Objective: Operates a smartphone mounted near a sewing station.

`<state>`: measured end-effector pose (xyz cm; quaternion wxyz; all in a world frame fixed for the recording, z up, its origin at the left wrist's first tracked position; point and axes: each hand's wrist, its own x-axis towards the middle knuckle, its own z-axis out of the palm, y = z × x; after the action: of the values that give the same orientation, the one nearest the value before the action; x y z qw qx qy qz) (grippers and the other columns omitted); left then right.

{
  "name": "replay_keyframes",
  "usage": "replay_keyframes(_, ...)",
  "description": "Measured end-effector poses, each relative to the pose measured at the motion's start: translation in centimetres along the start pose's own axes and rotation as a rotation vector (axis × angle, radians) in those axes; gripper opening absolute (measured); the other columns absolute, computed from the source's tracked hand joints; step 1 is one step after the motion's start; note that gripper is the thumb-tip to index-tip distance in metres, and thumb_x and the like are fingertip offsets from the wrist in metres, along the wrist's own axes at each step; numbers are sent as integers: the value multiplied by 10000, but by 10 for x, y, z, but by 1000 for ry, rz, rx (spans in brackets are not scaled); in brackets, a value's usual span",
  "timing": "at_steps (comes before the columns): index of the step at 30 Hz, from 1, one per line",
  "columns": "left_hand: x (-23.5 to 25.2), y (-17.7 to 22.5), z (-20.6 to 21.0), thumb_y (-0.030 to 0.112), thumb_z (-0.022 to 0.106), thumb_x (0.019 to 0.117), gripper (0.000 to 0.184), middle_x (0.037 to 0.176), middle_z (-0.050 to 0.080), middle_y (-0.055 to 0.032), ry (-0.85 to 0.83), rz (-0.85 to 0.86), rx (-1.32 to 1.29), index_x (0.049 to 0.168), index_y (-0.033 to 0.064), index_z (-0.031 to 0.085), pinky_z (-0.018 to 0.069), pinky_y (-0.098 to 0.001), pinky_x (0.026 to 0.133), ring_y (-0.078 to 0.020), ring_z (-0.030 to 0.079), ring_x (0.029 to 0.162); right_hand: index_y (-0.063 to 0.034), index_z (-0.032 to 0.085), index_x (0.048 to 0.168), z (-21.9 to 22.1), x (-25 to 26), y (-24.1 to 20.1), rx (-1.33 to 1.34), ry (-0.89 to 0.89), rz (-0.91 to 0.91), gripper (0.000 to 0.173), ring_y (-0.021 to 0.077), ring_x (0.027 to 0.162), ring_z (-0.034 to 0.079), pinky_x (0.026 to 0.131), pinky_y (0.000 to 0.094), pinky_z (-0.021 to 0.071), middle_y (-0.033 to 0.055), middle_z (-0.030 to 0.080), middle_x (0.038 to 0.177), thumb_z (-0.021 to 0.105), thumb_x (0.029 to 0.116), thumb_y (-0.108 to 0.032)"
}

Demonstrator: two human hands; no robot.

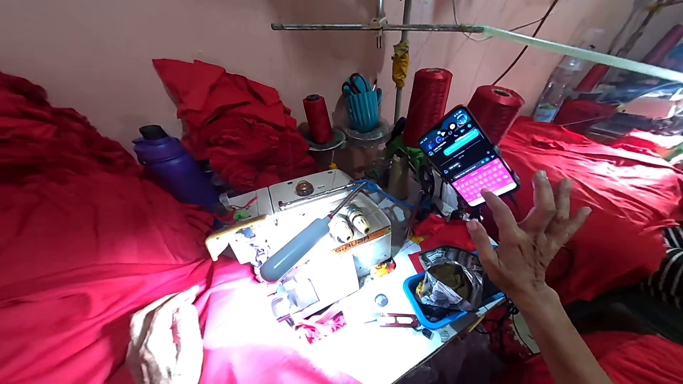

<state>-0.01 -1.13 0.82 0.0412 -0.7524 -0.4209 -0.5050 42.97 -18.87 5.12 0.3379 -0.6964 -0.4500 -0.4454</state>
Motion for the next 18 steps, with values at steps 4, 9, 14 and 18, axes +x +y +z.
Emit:
replay_keyframes(4,0,-1,0,59,386,1028,367,1090,660,-359,3,4,3,1102,-169,664,451,-450,1033,-447,618,1104,-227,683,1302,3,1,-2,16,2,-11,494,517,1527,149,1123,792,14,282,318,1608,462,1009,-558)
replay_keyframes(9,0,0,0,61,380,1027,372,1098,662,-356,2,5,-1,1104,-172,659,443,-441,1040,-435,616,1116,-239,693,1290,4,1,-3,26,5,-18,478,535,1520,153,1118,800,20,296,320,1601,459,1012,-549)
replay_keyframes(14,-1,-3,0,72,385,1031,370,1102,661,-351,-4,11,-2,1116,-158,661,453,-446,1039,-431,621,1114,-250,687,1299,5,2,-5,35,12,-35,481,529,1521,158,1112,804,23,281,335,1600,457,1010,-560)
replay_keyframes(18,-1,-3,0,65,384,1026,367,1100,660,-353,-8,10,-6,1117,-164,657,454,-449,1032,-435,619,1111,-253,683,1312,7,3,-4,36,-3,-28,490,524,1523,156,1113,803,18,275,324,1609,447,1013,-562)
